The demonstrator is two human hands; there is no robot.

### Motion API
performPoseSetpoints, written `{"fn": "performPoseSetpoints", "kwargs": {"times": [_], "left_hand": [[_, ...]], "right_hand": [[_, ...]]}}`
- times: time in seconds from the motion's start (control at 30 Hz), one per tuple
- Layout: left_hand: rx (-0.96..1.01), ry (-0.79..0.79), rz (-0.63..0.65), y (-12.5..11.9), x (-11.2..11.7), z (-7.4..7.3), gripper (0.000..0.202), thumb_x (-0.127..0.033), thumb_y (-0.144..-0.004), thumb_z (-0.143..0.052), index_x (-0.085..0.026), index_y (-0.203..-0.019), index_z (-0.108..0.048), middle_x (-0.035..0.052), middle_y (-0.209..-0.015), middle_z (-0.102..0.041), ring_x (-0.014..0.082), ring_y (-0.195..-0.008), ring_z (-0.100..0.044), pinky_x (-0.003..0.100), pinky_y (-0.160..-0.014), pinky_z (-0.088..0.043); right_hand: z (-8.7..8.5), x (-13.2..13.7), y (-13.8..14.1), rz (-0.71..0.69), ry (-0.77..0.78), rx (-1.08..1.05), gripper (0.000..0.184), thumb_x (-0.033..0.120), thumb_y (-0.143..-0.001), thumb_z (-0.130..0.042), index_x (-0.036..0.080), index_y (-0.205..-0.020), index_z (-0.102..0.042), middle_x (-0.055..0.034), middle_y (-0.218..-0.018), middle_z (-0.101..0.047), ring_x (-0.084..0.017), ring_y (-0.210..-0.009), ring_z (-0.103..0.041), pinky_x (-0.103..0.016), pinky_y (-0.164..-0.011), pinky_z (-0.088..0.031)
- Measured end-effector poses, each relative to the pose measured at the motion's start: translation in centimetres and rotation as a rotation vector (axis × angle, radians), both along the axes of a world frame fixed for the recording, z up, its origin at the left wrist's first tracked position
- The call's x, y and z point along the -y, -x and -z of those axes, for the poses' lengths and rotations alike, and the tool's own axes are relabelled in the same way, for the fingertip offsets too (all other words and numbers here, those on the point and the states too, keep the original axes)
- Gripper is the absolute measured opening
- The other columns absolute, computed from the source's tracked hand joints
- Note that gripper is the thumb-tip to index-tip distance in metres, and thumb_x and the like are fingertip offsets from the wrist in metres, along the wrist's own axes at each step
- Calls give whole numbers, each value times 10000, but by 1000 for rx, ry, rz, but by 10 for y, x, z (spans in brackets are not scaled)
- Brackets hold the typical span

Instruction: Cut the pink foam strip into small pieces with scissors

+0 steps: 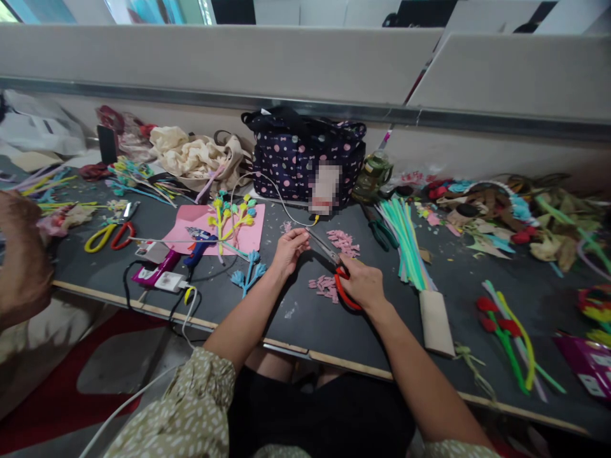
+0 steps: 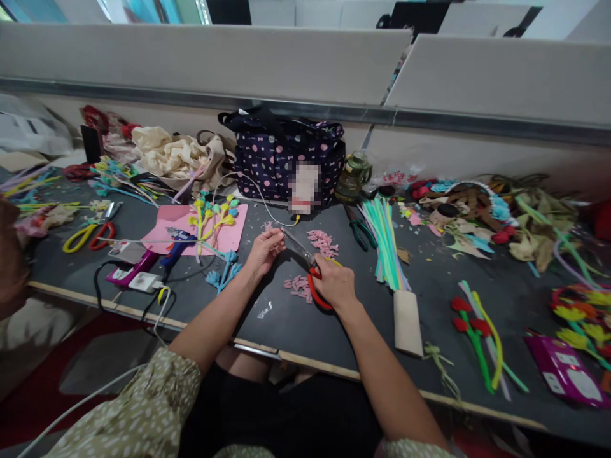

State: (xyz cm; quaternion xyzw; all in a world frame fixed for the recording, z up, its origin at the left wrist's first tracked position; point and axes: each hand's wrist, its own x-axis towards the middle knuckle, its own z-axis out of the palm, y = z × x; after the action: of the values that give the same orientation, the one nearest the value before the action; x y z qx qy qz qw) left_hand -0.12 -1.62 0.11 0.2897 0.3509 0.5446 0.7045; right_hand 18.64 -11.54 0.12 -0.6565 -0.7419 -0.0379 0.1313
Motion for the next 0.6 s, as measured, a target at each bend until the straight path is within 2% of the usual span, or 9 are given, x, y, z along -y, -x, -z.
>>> {"fn": "performPoseSetpoints", "kwargs": {"times": [0.6], "left_hand": [[-14,7,-4,1,-1,2,364,-245,-527,-872,-127,-809,-675,-5,-689,-666,58,-528,-573,199,-575,-505]], "right_hand": [[1,-1,-1,-21,28,49,424,331,-857,-525,215,-1262,-574,-60,-1102,-718,-204,-912,-665,-265,-650,-384]]}}
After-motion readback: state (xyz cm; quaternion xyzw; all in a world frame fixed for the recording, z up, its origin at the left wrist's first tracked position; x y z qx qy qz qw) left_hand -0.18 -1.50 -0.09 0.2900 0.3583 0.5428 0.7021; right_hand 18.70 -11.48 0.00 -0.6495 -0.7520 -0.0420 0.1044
